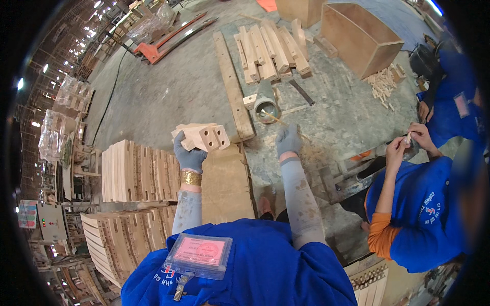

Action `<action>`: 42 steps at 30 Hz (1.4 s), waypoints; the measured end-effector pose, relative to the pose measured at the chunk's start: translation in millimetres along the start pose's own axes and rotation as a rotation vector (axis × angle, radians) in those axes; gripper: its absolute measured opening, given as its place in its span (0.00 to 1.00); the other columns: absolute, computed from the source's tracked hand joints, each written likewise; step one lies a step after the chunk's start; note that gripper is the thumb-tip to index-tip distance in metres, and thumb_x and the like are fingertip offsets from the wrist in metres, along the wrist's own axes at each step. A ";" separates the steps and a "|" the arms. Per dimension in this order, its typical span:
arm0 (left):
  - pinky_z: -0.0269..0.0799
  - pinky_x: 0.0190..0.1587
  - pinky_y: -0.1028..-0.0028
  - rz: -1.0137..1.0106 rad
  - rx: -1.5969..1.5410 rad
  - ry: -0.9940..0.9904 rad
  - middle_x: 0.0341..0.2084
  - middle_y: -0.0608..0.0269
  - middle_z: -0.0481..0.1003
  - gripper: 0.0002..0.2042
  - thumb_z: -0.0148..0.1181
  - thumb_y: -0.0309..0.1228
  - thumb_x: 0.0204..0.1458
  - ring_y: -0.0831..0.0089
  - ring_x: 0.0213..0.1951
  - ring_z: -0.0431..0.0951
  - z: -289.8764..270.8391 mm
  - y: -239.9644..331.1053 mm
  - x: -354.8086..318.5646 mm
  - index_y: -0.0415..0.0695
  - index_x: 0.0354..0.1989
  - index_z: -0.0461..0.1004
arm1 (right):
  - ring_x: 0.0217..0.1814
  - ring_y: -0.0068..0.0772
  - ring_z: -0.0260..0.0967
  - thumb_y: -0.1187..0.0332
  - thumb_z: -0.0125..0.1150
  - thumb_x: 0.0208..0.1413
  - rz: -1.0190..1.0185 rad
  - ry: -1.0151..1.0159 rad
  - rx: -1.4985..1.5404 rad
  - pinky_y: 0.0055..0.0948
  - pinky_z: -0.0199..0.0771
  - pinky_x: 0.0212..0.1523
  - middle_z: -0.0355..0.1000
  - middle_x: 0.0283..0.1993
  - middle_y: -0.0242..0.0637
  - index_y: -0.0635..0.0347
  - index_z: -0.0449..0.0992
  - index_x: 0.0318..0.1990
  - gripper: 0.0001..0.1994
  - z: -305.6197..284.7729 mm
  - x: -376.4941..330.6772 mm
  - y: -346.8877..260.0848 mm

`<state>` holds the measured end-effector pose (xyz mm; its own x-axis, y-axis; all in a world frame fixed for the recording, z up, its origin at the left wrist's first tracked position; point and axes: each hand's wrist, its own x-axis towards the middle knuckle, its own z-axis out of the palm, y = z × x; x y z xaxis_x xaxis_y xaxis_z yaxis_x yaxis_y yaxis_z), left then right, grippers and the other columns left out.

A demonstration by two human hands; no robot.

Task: The person stacks wooden slats and then uses a wooden stick to insert dowels into pre-drilled holes in small wooden blocks. Later, the person sits on the floor and pours a yellow liquid from a plastic bottle into a small container, stirring it with a stick.

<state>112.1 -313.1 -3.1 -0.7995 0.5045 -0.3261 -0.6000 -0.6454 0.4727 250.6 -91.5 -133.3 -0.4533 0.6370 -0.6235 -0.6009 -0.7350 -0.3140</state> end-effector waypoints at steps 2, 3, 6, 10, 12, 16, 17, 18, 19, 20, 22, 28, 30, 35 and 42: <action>0.63 0.54 0.56 -0.055 -0.052 0.006 0.48 0.58 0.68 0.21 0.55 0.39 0.46 0.58 0.51 0.67 6.5 -10.6 7.0 0.46 0.49 0.65 | 0.29 0.19 0.63 0.57 0.50 0.59 -0.035 -0.188 0.021 0.16 0.64 0.27 0.69 0.31 0.31 0.61 0.70 0.40 0.15 0.0 0.3 -22.3; 0.64 0.54 0.56 -0.079 -0.083 0.014 0.48 0.58 0.68 0.20 0.54 0.39 0.47 0.57 0.51 0.68 11.0 -16.2 10.7 0.45 0.49 0.65 | 0.29 0.19 0.64 0.58 0.49 0.60 -0.057 -0.346 0.012 0.16 0.64 0.27 0.69 0.31 0.32 0.62 0.69 0.41 0.15 -0.5 -1.7 -37.8; 0.63 0.53 0.53 -0.117 -0.121 0.013 0.47 0.57 0.69 0.21 0.55 0.39 0.46 0.55 0.50 0.67 3.8 -17.8 18.6 0.45 0.48 0.66 | 0.28 0.19 0.65 0.61 0.47 0.61 -0.355 -0.520 -0.379 0.17 0.65 0.26 0.71 0.30 0.35 0.65 0.69 0.41 0.14 27.2 -37.8 -43.7; 0.62 0.53 0.52 -0.111 -0.202 0.041 0.47 0.56 0.69 0.21 0.55 0.39 0.46 0.55 0.50 0.67 7.1 -21.0 17.2 0.44 0.48 0.66 | 0.29 0.20 0.68 0.67 0.48 0.59 -0.668 -0.638 -0.804 0.19 0.68 0.26 0.73 0.31 0.39 0.68 0.71 0.40 0.11 90.8 -142.3 -76.7; 0.62 0.54 0.52 -0.142 -0.195 0.013 0.46 0.57 0.69 0.20 0.54 0.39 0.46 0.55 0.50 0.68 18.7 -30.9 15.6 0.45 0.48 0.66 | 0.29 0.20 0.69 0.70 0.51 0.57 -0.703 -0.614 -0.912 0.19 0.69 0.28 0.72 0.29 0.38 0.68 0.72 0.39 0.09 113.0 -187.0 -91.7; 0.62 0.54 0.54 -0.170 -0.185 -0.018 0.46 0.57 0.69 0.21 0.54 0.41 0.47 0.57 0.50 0.67 28.4 -35.3 11.0 0.45 0.49 0.65 | 0.29 0.20 0.70 0.73 0.57 0.52 -0.678 -0.637 -0.967 0.18 0.70 0.31 0.73 0.28 0.36 0.68 0.74 0.36 0.06 122.0 -217.8 -94.2; 0.61 0.54 0.54 -0.171 -0.184 -0.035 0.47 0.56 0.68 0.22 0.54 0.41 0.46 0.56 0.51 0.67 28.7 -34.8 10.6 0.45 0.49 0.65 | 0.29 0.20 0.69 0.74 0.59 0.51 -0.714 -0.654 -1.018 0.18 0.70 0.30 0.73 0.27 0.36 0.68 0.74 0.35 0.06 123.1 -220.7 -94.9; 0.60 0.55 0.53 -0.168 -0.183 -0.066 0.49 0.55 0.66 0.24 0.55 0.41 0.45 0.55 0.52 0.65 28.3 -33.6 9.8 0.44 0.51 0.63 | 0.28 0.19 0.69 0.74 0.60 0.50 -0.748 -0.670 -1.070 0.18 0.69 0.30 0.73 0.27 0.35 0.67 0.74 0.34 0.06 124.0 -223.1 -95.3; 0.59 0.56 0.52 -0.163 -0.183 -0.080 0.50 0.54 0.65 0.25 0.56 0.41 0.45 0.54 0.53 0.64 28.1 -33.2 9.2 0.44 0.51 0.62 | 0.28 0.19 0.69 0.74 0.61 0.49 -0.783 -0.687 -1.121 0.18 0.69 0.30 0.73 0.27 0.34 0.67 0.75 0.33 0.06 125.1 -225.2 -95.5; 0.59 0.56 0.51 -0.165 -0.182 -0.096 0.50 0.54 0.64 0.26 0.56 0.41 0.45 0.54 0.53 0.64 31.3 -33.7 7.8 0.44 0.52 0.61 | 0.28 0.19 0.69 0.74 0.61 0.49 -0.829 -0.687 -1.161 0.18 0.69 0.30 0.73 0.27 0.34 0.67 0.75 0.33 0.06 125.8 -226.8 -95.8; 0.59 0.56 0.52 -0.169 -0.181 -0.093 0.50 0.54 0.65 0.25 0.56 0.41 0.45 0.54 0.53 0.64 37.6 -35.2 5.0 0.44 0.52 0.62 | 0.27 0.18 0.69 0.74 0.62 0.48 -0.923 -0.686 -1.243 0.18 0.69 0.29 0.74 0.26 0.33 0.66 0.76 0.31 0.05 127.9 -229.1 -94.8; 0.60 0.56 0.54 -0.199 -0.211 -0.117 0.49 0.56 0.66 0.24 0.55 0.41 0.45 0.57 0.53 0.65 37.6 -32.8 6.2 0.45 0.51 0.63 | 0.27 0.19 0.69 0.74 0.61 0.48 -1.121 -0.855 -1.353 0.19 0.69 0.29 0.74 0.25 0.33 0.67 0.76 0.32 0.05 143.0 -238.7 -90.2; 0.60 0.56 0.54 -0.199 -0.208 -0.125 0.49 0.56 0.66 0.24 0.56 0.41 0.45 0.57 0.53 0.65 37.3 -33.5 6.7 0.45 0.51 0.63 | 0.26 0.18 0.69 0.74 0.60 0.49 -1.036 -0.799 -1.345 0.19 0.69 0.28 0.73 0.25 0.33 0.67 0.76 0.32 0.05 143.3 -240.1 -89.9; 0.60 0.56 0.55 -0.207 -0.190 -0.118 0.48 0.57 0.67 0.24 0.56 0.41 0.45 0.57 0.53 0.65 43.5 -36.2 5.1 0.46 0.51 0.63 | 0.25 0.18 0.69 0.73 0.58 0.51 -0.795 -0.693 -1.196 0.19 0.69 0.26 0.73 0.26 0.33 0.67 0.76 0.32 0.05 144.4 -244.8 -89.2; 0.61 0.55 0.54 -0.194 -0.176 -0.091 0.48 0.57 0.67 0.24 0.55 0.40 0.45 0.57 0.52 0.66 45.3 -35.8 7.7 0.45 0.51 0.63 | 0.25 0.20 0.70 0.71 0.56 0.54 -0.673 -0.522 -1.036 0.17 0.72 0.27 0.72 0.27 0.37 0.71 0.74 0.36 0.09 149.6 -255.6 -99.1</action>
<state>128.7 -260.2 14.6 -0.6679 0.6728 -0.3183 -0.7439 -0.6172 0.2563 327.5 -146.7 164.3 -0.6046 0.7846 0.1370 -0.1377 0.0665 -0.9882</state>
